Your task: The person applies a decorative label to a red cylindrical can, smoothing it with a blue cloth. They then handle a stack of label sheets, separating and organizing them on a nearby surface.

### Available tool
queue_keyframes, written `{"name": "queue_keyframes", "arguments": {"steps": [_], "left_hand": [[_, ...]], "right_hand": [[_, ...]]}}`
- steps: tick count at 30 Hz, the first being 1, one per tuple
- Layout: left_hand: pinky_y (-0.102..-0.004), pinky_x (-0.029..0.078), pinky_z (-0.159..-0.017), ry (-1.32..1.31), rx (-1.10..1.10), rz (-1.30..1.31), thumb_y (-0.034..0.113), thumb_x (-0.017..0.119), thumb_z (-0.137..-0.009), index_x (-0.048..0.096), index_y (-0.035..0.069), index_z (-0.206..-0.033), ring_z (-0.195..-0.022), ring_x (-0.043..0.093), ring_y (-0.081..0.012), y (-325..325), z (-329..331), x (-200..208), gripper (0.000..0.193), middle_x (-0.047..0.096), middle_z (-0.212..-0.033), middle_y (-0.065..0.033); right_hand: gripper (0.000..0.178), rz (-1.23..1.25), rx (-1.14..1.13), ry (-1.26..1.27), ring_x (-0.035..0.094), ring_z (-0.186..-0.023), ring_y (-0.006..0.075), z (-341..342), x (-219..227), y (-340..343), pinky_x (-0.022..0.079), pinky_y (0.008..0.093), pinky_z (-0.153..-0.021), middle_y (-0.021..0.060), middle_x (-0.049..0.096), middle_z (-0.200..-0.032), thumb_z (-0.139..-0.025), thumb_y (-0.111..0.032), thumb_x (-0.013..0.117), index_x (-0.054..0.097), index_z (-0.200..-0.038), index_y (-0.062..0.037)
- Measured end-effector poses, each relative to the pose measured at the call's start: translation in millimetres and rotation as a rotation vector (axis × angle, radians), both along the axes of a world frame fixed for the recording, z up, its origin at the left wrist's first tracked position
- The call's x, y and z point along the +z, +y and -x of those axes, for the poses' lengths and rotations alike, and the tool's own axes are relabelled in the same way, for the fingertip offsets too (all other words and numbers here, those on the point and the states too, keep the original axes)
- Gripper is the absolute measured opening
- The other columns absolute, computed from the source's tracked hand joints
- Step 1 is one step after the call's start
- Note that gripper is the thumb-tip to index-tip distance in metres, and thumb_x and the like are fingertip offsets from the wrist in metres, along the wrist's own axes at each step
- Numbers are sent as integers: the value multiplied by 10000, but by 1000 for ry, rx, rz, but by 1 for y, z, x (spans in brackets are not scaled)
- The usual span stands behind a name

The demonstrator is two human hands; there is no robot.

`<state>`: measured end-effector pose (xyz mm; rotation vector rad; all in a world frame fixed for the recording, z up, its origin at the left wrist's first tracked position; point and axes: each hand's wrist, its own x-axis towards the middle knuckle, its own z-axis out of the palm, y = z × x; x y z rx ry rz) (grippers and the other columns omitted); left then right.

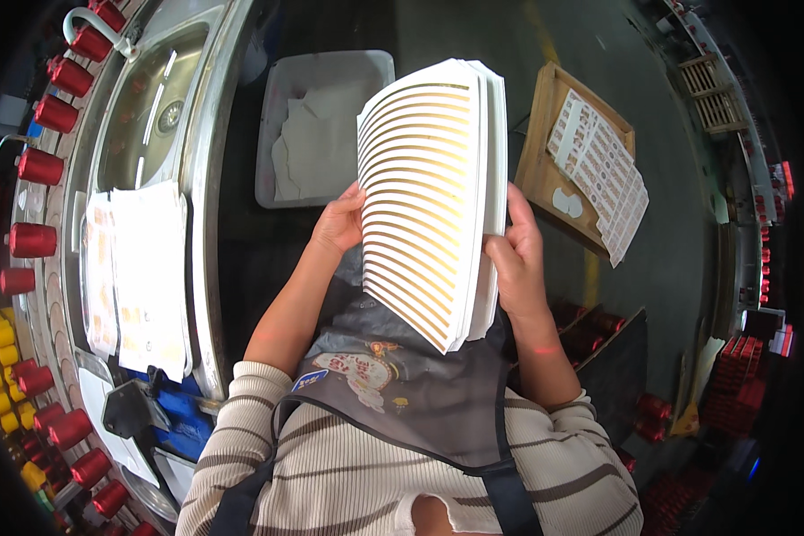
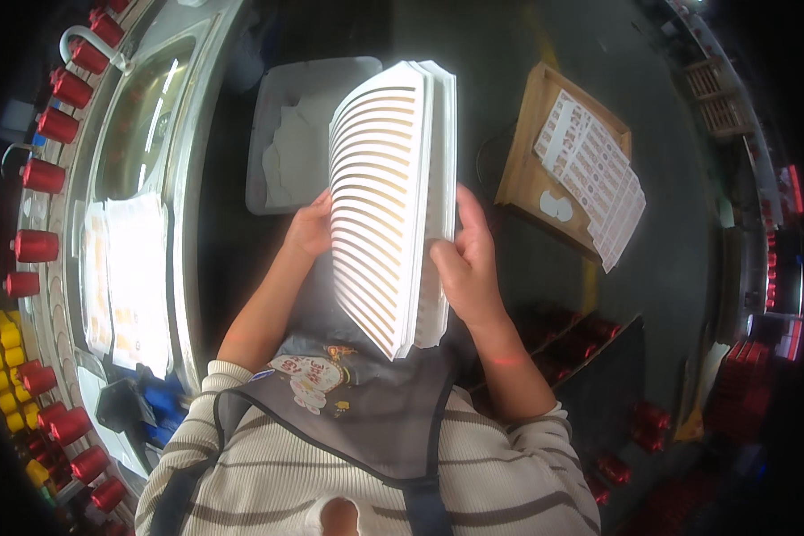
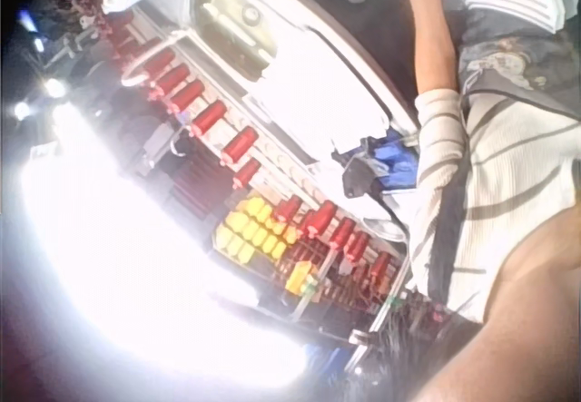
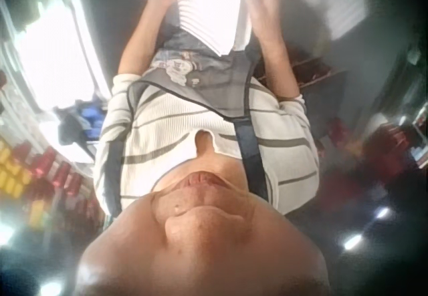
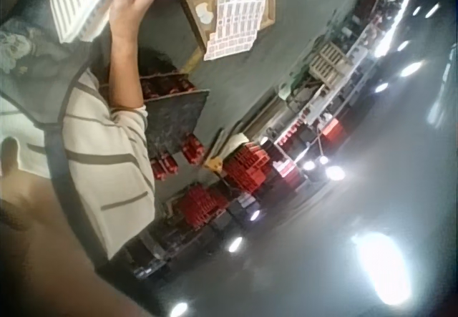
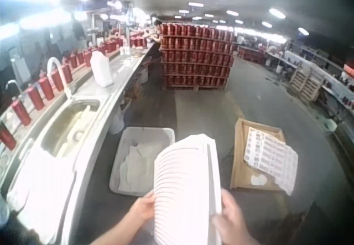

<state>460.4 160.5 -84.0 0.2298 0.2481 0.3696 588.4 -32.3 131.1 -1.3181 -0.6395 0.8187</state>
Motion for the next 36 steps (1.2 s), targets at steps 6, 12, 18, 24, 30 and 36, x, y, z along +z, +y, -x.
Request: {"name": "queue_keyframes", "arguments": {"steps": [6,12,18,24,30,36], "left_hand": [[-361,549,-894,62,85,-98,75,578,-934,518,44,-1312,-1036,653,-196,14,-3,23,384,658,-1168,-91],[-360,547,-902,95,89,-134,66,578,-931,512,50,-1320,-1059,648,-200,8,-5,19,394,653,-1189,-91],[-443,461,-1032,24,-54,-144,95,666,-867,423,74,-1413,-1196,567,-271,-6,-12,8,598,570,-1320,-94],[-415,533,-963,-165,-118,-25,27,588,-910,450,84,-1401,-1150,617,-250,-22,-21,-9,513,605,-1279,-106],[-447,533,-970,-145,-134,-48,24,585,-908,426,82,-1417,-1187,594,-282,-23,-21,-4,536,578,-1316,-133],[-431,531,-980,-107,-154,-48,12,591,-909,436,82,-1413,-1190,591,-273,-23,-24,7,532,577,-1317,-136]], "right_hand": [[723,-53,-68,-234,584,-1075,118,-20,-12,-4,464,211,-852,146,394,-1477,-786,128,369,278,-1491,-2],[464,44,-25,-488,617,-1065,171,-20,-11,-13,471,272,-926,153,658,-1156,-829,120,385,583,-1245,63],[375,102,112,-825,652,-750,254,-15,22,-16,514,326,-720,224,675,-998,-822,112,492,674,-1133,11],[489,184,259,-844,670,-1047,292,5,58,-18,490,296,-900,219,667,-1123,-800,178,399,660,-1183,22],[521,181,203,-826,638,-832,144,-6,64,-22,460,230,-712,173,687,-1071,-796,176,398,652,-1216,2],[494,157,137,-741,409,-636,29,-23,57,-28,328,198,-566,18,645,-846,-845,150,414,659,-1235,-28]]}}
